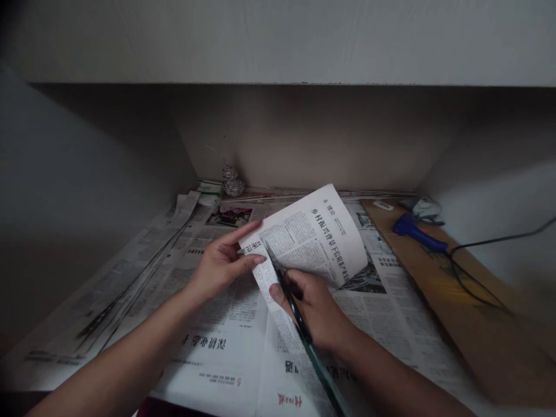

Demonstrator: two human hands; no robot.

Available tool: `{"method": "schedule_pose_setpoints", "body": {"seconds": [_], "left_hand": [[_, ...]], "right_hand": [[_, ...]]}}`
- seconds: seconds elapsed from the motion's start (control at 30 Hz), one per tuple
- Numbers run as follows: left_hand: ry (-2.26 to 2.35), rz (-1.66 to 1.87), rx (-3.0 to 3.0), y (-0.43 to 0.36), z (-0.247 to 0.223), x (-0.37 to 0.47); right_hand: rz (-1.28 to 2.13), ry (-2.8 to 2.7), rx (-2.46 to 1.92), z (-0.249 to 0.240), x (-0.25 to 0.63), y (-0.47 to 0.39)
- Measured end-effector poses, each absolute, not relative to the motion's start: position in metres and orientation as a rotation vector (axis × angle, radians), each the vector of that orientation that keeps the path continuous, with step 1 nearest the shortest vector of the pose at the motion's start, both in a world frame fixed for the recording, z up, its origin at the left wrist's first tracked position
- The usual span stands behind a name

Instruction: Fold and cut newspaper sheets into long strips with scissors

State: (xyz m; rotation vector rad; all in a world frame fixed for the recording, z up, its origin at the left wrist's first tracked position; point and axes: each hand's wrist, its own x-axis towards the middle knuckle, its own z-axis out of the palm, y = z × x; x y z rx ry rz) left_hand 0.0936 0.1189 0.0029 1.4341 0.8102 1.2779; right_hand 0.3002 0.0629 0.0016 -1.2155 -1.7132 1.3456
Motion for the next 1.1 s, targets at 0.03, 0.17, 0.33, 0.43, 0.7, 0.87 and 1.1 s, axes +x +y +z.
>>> {"method": "schedule_pose_setpoints", "body": {"seconds": [0.03, 0.17, 0.33, 0.43, 0.7, 0.87, 1.1], "left_hand": [[0.811, 1.278, 1.431, 0.1192, 0.0027, 0.0933], [0.810, 1.278, 1.414, 0.1196, 0.0018, 0.0928], [0.819, 1.292, 1.438, 0.1208, 0.0011, 0.0924], [0.833, 1.307, 1.433, 0.1228, 0.0020, 0.0911], [0.763, 1.331, 1.382, 0.1228, 0.0019, 0.0919], [0.774, 1.346, 1.396, 0.1194, 0.0005, 0.0965], [0.731, 1.481, 1.342, 0.1202, 0.0033, 0.0974]], "right_hand": [[1.340, -1.719, -1.211, 0.0006, 0.3004, 0.0627], [1.338, -1.715, -1.198, -0.0017, 0.3009, 0.0618], [1.303, -1.722, -1.225, -0.0014, 0.3004, 0.0610], [1.312, -1.712, -1.215, -0.0036, 0.3006, 0.0607], [1.342, -1.649, -1.238, 0.0004, 0.2995, 0.0621], [1.325, -1.662, -1.236, 0.0029, 0.2997, 0.0651], [1.263, -1.691, -1.256, 0.0009, 0.3015, 0.0667]]}}
